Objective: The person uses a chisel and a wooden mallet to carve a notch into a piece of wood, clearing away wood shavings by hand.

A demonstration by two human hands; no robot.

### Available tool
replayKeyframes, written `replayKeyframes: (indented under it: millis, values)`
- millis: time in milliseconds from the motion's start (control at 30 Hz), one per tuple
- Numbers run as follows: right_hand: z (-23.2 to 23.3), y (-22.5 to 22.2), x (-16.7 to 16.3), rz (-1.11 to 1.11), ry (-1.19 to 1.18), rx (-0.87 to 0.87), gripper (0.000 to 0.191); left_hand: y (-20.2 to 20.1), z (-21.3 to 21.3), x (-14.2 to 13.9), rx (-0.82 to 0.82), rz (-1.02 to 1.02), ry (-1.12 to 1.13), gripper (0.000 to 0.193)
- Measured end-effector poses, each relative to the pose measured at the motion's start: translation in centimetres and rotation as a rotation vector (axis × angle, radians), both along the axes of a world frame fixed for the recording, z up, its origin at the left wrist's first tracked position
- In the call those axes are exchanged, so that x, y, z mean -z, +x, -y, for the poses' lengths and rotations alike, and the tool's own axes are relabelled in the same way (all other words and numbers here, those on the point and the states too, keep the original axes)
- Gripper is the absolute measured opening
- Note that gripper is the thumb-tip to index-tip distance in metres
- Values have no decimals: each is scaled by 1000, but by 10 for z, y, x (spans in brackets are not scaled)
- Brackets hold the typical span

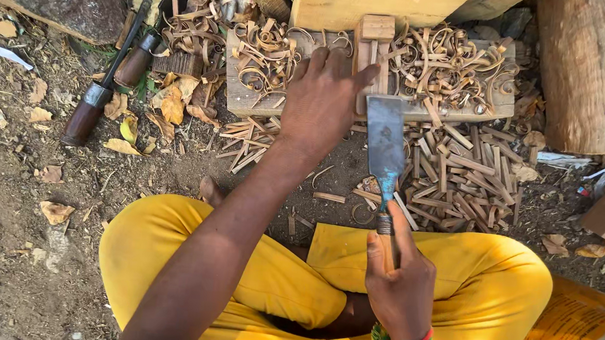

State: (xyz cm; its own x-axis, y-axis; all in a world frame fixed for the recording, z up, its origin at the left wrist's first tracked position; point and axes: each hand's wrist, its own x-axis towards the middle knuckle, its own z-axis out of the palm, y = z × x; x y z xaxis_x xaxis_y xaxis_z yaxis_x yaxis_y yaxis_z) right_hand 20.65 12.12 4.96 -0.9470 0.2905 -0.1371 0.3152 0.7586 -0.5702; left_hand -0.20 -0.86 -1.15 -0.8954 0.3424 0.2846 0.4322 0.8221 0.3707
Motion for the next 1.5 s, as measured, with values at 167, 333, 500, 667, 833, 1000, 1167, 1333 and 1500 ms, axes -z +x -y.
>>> replayKeyframes:
  millis: [167, 333, 500, 667, 833, 1000, 1167, 1333, 1500]
  values:
    - [6, -7, -2, -82, -40, -54, 47, 2, 0, -1, -46, -43, -41, 50]
    - [12, -16, -6, 58, -45, 1, 52, 5, -3, -2, -63, 31, -8, 43]
    - [15, -16, -7, 83, -89, 38, 51, 5, -6, 2, -71, 30, -45, 51]
    - [15, -13, -9, -87, -106, -66, 49, 4, -11, 9, -73, 37, -51, 54]
    - [16, -13, -9, -7, -94, -22, 51, 5, -11, 12, -76, 68, -39, 53]
    - [17, -14, -10, 7, -104, 1, 50, 6, -11, 9, -88, 22, -50, 54]
    - [17, -16, -11, 29, -93, -7, 51, 5, -11, 10, -79, 37, -55, 55]
    - [18, -18, -15, 95, -57, -19, 54, 6, -11, 11, -86, 51, -40, 54]
    - [21, -23, -17, 92, 6, -30, 57, 11, -10, -7, -78, -76, -38, 56]
